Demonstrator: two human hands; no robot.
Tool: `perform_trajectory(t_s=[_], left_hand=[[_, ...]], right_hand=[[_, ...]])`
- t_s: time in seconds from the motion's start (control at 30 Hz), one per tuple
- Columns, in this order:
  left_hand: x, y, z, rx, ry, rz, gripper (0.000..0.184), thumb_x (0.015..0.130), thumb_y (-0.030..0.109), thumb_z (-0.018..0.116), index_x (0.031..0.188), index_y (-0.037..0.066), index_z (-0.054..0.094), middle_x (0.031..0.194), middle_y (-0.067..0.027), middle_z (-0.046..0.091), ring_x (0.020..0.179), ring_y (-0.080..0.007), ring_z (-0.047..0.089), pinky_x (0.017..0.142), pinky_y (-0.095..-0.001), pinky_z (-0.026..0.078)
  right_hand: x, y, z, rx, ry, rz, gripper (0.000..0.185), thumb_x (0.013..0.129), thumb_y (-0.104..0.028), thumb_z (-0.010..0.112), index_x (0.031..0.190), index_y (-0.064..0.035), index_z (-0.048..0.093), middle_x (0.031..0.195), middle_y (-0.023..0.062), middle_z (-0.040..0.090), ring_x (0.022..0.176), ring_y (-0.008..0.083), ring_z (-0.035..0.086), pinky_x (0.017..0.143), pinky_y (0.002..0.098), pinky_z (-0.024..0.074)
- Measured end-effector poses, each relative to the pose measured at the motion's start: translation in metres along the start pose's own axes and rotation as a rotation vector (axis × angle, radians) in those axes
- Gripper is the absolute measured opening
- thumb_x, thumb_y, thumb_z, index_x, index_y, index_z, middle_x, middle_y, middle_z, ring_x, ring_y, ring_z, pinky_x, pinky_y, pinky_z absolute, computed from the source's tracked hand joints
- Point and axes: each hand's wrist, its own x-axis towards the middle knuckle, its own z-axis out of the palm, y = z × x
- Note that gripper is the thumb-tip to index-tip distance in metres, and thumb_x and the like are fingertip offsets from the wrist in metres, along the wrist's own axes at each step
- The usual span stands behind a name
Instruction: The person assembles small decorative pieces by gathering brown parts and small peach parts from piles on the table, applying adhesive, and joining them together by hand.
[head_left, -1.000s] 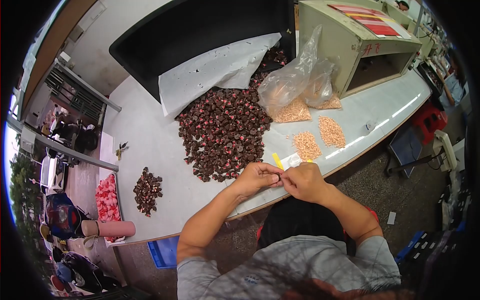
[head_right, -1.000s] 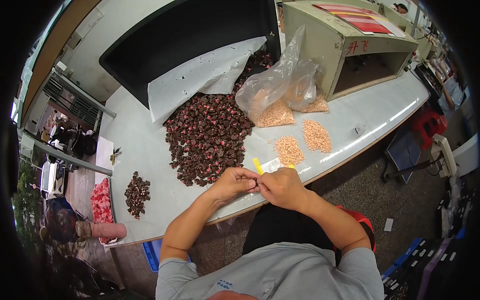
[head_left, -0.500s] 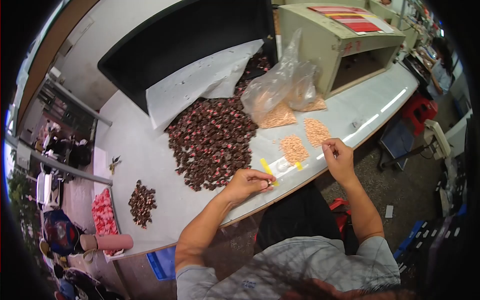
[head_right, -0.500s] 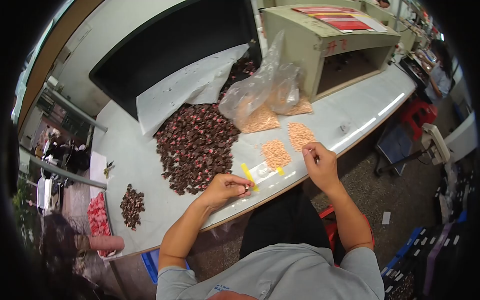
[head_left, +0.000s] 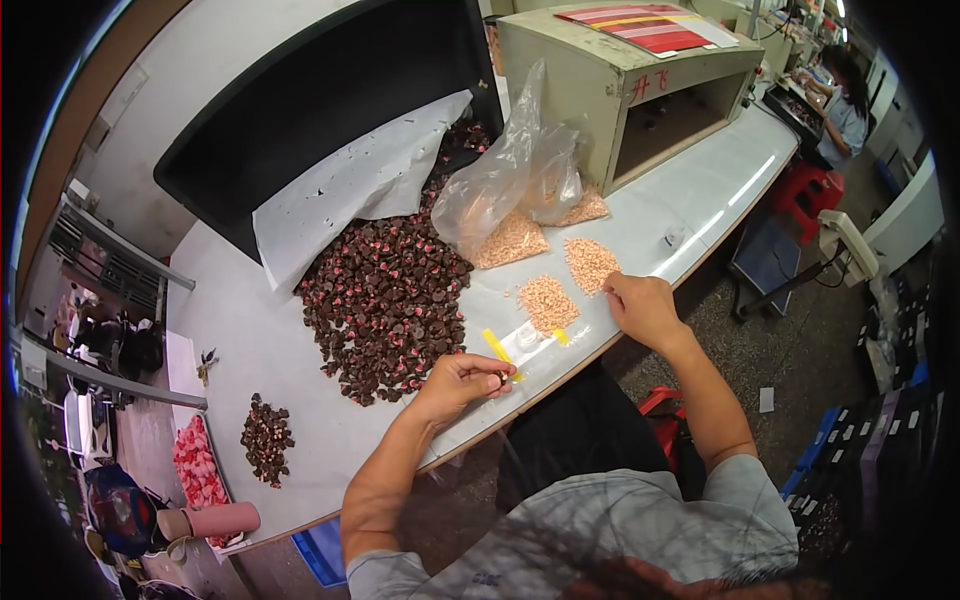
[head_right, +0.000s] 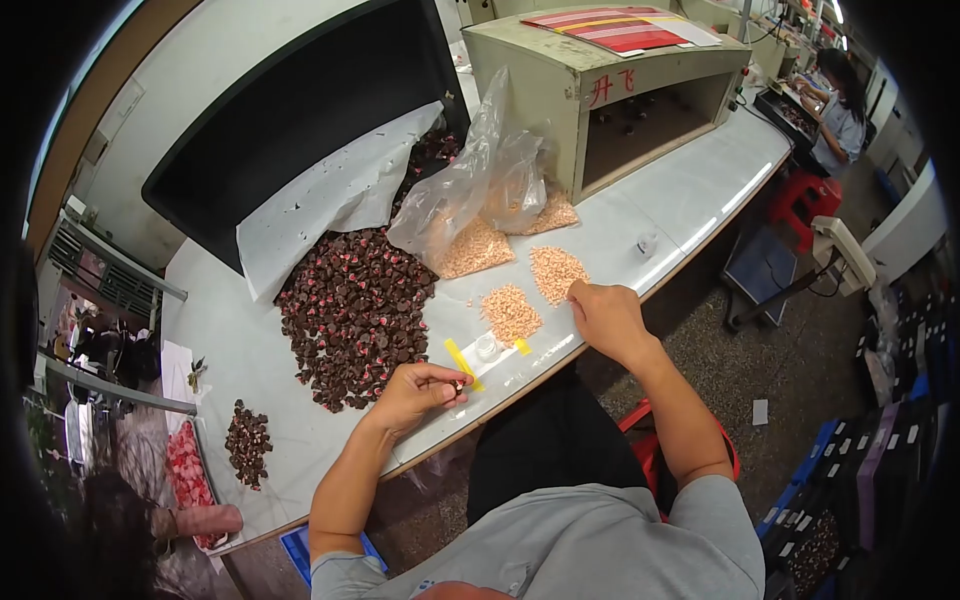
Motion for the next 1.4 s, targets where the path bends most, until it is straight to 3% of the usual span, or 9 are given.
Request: perform_trajectory(t_s=[0.2, 0.33, 0.47, 0.77, 1.07, 1.17, 1.27, 1.4], left_hand=[[0.002, -0.002, -0.001, -0.013, -0.002, -0.016, 0.028, 0.095, 0.000, 0.070, 0.121, -0.008, 0.068, 0.120, -0.0179, 0.072, 0.100, -0.0224, 0.073, 0.089, -0.0314, 0.060], [0.000, -0.002, -0.003, -0.041, -0.012, -0.049, 0.027, 0.094, 0.004, 0.073, 0.119, -0.005, 0.068, 0.120, -0.0177, 0.072, 0.100, -0.0218, 0.074, 0.086, -0.0306, 0.060], [-0.002, -0.001, -0.002, -0.072, -0.083, -0.077, 0.024, 0.094, 0.009, 0.075, 0.114, -0.003, 0.070, 0.119, -0.0162, 0.073, 0.099, -0.0204, 0.074, 0.081, -0.0283, 0.060], [-0.002, -0.005, -0.005, -0.033, -0.094, -0.132, 0.022, 0.097, 0.012, 0.072, 0.115, -0.001, 0.071, 0.109, -0.0117, 0.074, 0.096, -0.0196, 0.075, 0.080, -0.0284, 0.061], [-0.001, -0.006, -0.006, -0.075, -0.055, -0.104, 0.020, 0.098, 0.014, 0.072, 0.111, 0.000, 0.071, 0.103, -0.0110, 0.075, 0.094, -0.0182, 0.075, 0.080, -0.0284, 0.061], [-0.004, 0.001, 0.001, -0.055, -0.038, -0.109, 0.019, 0.098, 0.015, 0.072, 0.109, 0.000, 0.071, 0.102, -0.0107, 0.075, 0.093, -0.0179, 0.075, 0.079, -0.0284, 0.061], [-0.003, 0.000, 0.000, 0.007, -0.077, -0.102, 0.019, 0.098, 0.016, 0.073, 0.108, 0.000, 0.072, 0.101, -0.0106, 0.075, 0.093, -0.0177, 0.075, 0.078, -0.0280, 0.061], [-0.004, 0.000, -0.002, 0.062, -0.120, -0.095, 0.018, 0.098, 0.017, 0.073, 0.106, 0.001, 0.072, 0.100, -0.0102, 0.075, 0.093, -0.0175, 0.075, 0.078, -0.0272, 0.060]], right_hand=[[0.004, -0.008, -0.004, 0.088, 0.082, -0.064, 0.008, 0.085, -0.005, 0.069, 0.089, -0.0062, 0.063, 0.082, 0.0121, 0.070, 0.072, 0.0325, 0.069, 0.061, 0.0431, 0.0543], [0.002, -0.046, -0.013, 0.431, 0.138, -0.119, 0.014, 0.080, 0.005, 0.068, 0.089, -0.0032, 0.061, 0.091, 0.0119, 0.068, 0.075, 0.0287, 0.069, 0.059, 0.0378, 0.0544], [-0.003, -0.087, -0.004, 0.679, -0.039, -0.246, 0.015, 0.081, 0.003, 0.069, 0.093, -0.0014, 0.062, 0.089, 0.0119, 0.067, 0.074, 0.0300, 0.069, 0.060, 0.0380, 0.0542], [0.003, -0.126, 0.021, 0.630, -0.143, -0.496, 0.011, 0.088, -0.006, 0.072, 0.096, -0.0037, 0.064, 0.084, 0.0117, 0.068, 0.074, 0.0339, 0.069, 0.064, 0.0422, 0.0543], [-0.022, -0.150, 0.028, 0.448, 0.094, -0.400, 0.014, 0.088, -0.004, 0.071, 0.099, -0.0021, 0.063, 0.082, 0.0124, 0.070, 0.071, 0.0295, 0.071, 0.061, 0.0379, 0.0544], [-0.016, -0.143, 0.026, 0.519, 0.198, -0.309, 0.013, 0.086, -0.005, 0.072, 0.096, -0.0036, 0.064, 0.080, 0.0114, 0.071, 0.069, 0.0276, 0.071, 0.059, 0.0368, 0.0543], [-0.010, -0.129, 0.016, 0.629, -0.136, -0.270, 0.011, 0.085, -0.006, 0.073, 0.094, -0.0056, 0.065, 0.075, 0.0091, 0.071, 0.063, 0.0277, 0.070, 0.056, 0.0379, 0.0539], [-0.008, -0.128, 0.025, 0.609, -0.176, -0.370, 0.011, 0.083, -0.010, 0.074, 0.090, -0.0073, 0.066, 0.065, 0.0073, 0.067, 0.056, 0.0263, 0.068, 0.053, 0.0378, 0.0527]])
